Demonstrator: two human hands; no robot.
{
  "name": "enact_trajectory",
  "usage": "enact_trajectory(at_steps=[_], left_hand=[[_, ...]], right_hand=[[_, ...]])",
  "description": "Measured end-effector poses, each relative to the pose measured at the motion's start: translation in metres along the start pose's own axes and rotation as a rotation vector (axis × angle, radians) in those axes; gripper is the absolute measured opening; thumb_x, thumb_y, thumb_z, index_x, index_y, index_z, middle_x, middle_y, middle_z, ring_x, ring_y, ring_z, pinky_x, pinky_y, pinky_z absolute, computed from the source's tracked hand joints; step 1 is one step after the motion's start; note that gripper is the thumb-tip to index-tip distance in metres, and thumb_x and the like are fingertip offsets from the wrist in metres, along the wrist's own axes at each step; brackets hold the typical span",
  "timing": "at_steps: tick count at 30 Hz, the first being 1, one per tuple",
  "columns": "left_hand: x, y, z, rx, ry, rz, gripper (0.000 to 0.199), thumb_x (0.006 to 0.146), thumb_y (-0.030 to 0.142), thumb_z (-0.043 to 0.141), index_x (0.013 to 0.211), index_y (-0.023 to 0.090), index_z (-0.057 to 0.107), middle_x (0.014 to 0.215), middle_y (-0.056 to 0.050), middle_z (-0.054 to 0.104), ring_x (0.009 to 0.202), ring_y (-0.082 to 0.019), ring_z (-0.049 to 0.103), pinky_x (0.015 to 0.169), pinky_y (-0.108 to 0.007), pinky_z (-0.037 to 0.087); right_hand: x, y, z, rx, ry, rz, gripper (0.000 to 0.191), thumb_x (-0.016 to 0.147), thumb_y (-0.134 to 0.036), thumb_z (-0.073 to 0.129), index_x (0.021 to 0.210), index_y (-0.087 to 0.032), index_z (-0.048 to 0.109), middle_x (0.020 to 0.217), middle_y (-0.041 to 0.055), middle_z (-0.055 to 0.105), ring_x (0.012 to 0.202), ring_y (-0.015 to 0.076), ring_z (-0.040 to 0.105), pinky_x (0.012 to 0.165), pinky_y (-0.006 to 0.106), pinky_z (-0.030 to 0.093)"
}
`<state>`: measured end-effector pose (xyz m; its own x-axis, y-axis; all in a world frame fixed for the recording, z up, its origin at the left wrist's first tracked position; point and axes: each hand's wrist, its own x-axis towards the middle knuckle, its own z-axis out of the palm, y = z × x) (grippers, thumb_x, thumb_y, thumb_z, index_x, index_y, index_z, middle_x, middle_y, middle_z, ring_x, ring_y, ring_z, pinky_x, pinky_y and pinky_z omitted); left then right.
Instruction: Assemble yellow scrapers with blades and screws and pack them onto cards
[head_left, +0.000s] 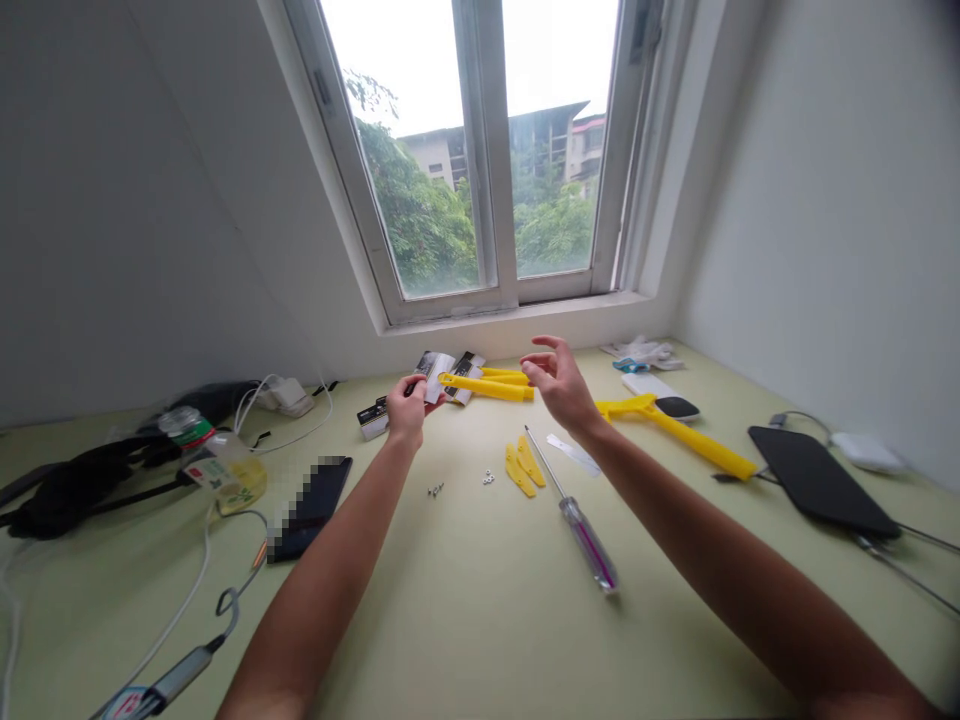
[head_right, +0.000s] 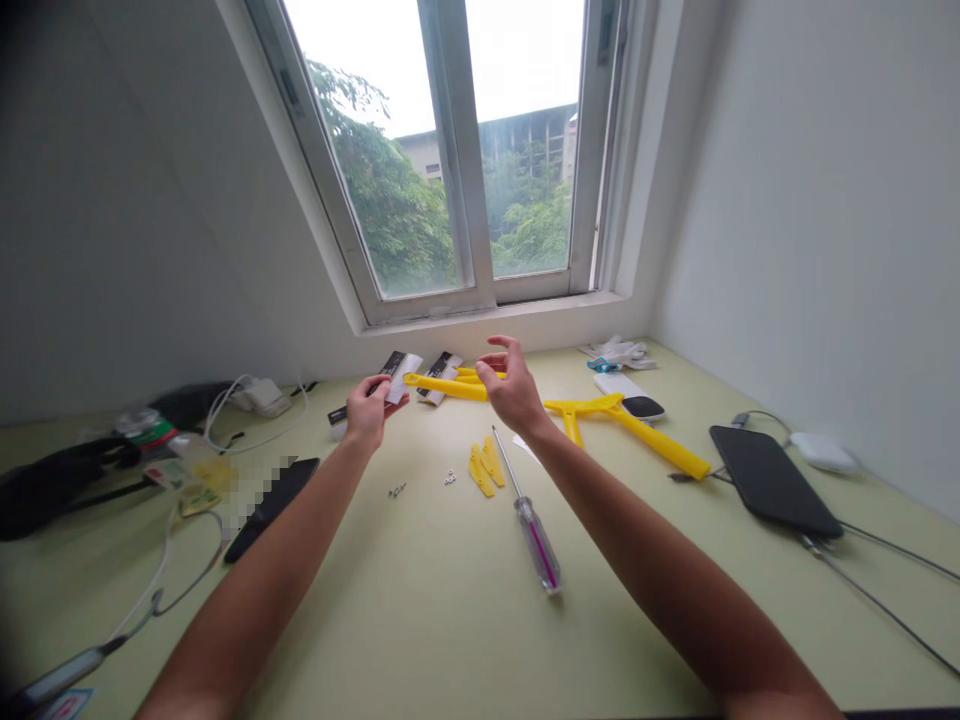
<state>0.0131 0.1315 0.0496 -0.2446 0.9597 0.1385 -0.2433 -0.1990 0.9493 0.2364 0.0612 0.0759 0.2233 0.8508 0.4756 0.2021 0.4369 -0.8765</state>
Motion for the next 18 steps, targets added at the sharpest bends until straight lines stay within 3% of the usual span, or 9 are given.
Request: enact_trajectory(at_steps=[4,9,14,18], left_hand=[[0.022,-0.039,0.019,0.091,-0.074,-0.087,0.021,0.068,0.02,0.077,0.085,0.012,0.066,0.072,-0.006,0.066,0.06,-0.016,0.065,0.069,-0.038,0.057],[0.024,-0.071,0.012,0.425,-0.177,-0.03,0.029,0.054,0.014,0.083,0.08,0.016,0.072,0.084,-0.011,0.07,0.088,-0.027,0.065,0.088,-0.044,0.047],[0.028,-0.081,0.012,0.812,-0.224,0.099,0.027,0.065,0.023,0.078,0.092,0.022,0.072,0.105,-0.012,0.066,0.119,-0.032,0.049,0.104,-0.043,0.032],[0.024,-0.08,0.02,1.028,-0.256,0.171,0.028,0.075,0.027,0.07,0.102,0.021,0.068,0.121,-0.017,0.054,0.119,-0.034,0.047,0.099,-0.042,0.035]], right_hand=[[0.007,0.005,-0.011,0.002,-0.027,0.038,0.033,0.08,-0.037,0.057,0.108,-0.02,0.051,0.093,0.0056,0.063,0.087,0.019,0.061,0.077,0.037,0.051],[0.006,0.006,-0.012,-0.052,-0.093,0.012,0.027,0.081,-0.036,0.057,0.102,-0.019,0.056,0.09,0.0059,0.066,0.086,0.019,0.063,0.076,0.036,0.051],[0.005,0.003,-0.016,-0.405,-0.297,-0.057,0.024,0.087,-0.035,0.05,0.101,-0.019,0.06,0.093,0.0066,0.07,0.084,0.0166,0.065,0.073,0.03,0.051],[0.017,-0.006,-0.047,-0.667,-0.385,-0.049,0.019,0.085,-0.031,0.052,0.094,-0.022,0.067,0.09,0.0051,0.072,0.081,0.0172,0.065,0.076,0.03,0.048]])
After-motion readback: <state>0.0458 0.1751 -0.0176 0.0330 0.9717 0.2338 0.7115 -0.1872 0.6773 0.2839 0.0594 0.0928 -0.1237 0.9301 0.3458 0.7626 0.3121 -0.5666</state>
